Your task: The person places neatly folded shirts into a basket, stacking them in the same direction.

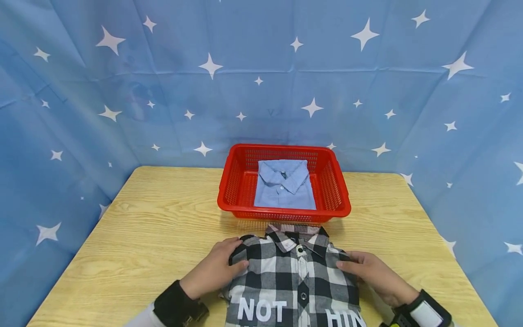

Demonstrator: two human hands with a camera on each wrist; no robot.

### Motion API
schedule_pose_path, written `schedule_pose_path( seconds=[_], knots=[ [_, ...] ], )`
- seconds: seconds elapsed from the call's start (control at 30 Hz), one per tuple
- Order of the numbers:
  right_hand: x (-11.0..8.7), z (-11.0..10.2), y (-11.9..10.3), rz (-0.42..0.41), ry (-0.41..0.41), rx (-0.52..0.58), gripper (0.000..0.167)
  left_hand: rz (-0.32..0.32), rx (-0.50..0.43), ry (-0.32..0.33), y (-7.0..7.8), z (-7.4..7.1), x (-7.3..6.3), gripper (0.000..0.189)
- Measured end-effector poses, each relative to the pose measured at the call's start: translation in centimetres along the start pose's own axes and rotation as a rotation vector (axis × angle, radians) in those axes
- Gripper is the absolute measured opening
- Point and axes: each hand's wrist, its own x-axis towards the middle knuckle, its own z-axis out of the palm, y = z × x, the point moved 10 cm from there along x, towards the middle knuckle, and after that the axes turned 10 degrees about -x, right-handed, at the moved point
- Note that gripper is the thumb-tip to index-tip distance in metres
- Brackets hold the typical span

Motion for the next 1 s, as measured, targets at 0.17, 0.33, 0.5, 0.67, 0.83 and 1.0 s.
schedule_pose_path(
  seconds=[0.17,0.33,0.5,0.67,0.83,1.0],
  knots=[
    [-0.6,1.2,-0.7,-0.076,-0.065,0.11,0.075,-0.029,0.032,0.071,-0.6,-0.3,0.5,0.08],
    [-0.7,2.2,-0.7,-0.066,-0.088,0.251,0.08,-0.098,0.006,0.059,-1.3,-0.3,0.9,0.07],
    [-0.6,3.4,-0.2,-0.011,-0.113,0.365,0.081,-0.038,-0.128,-0.018,-0.8,0.1,0.8,0.038],
    [-0.4,3.1,-0.1,0.006,-0.081,0.38,0.081,-0.003,-0.393,-0.058,-0.3,0.3,1.0,0.035],
    [-0.8,3.2,-0.7,-0.031,-0.057,0.351,0.078,-0.056,-0.618,-0.14,-0.9,1.1,0.5,0.05],
    [-1.8,3.1,-1.6,-0.045,-0.079,0.333,0.074,-0.043,-0.678,-0.204,0.4,0.9,-0.5,0.062]
  ],
)
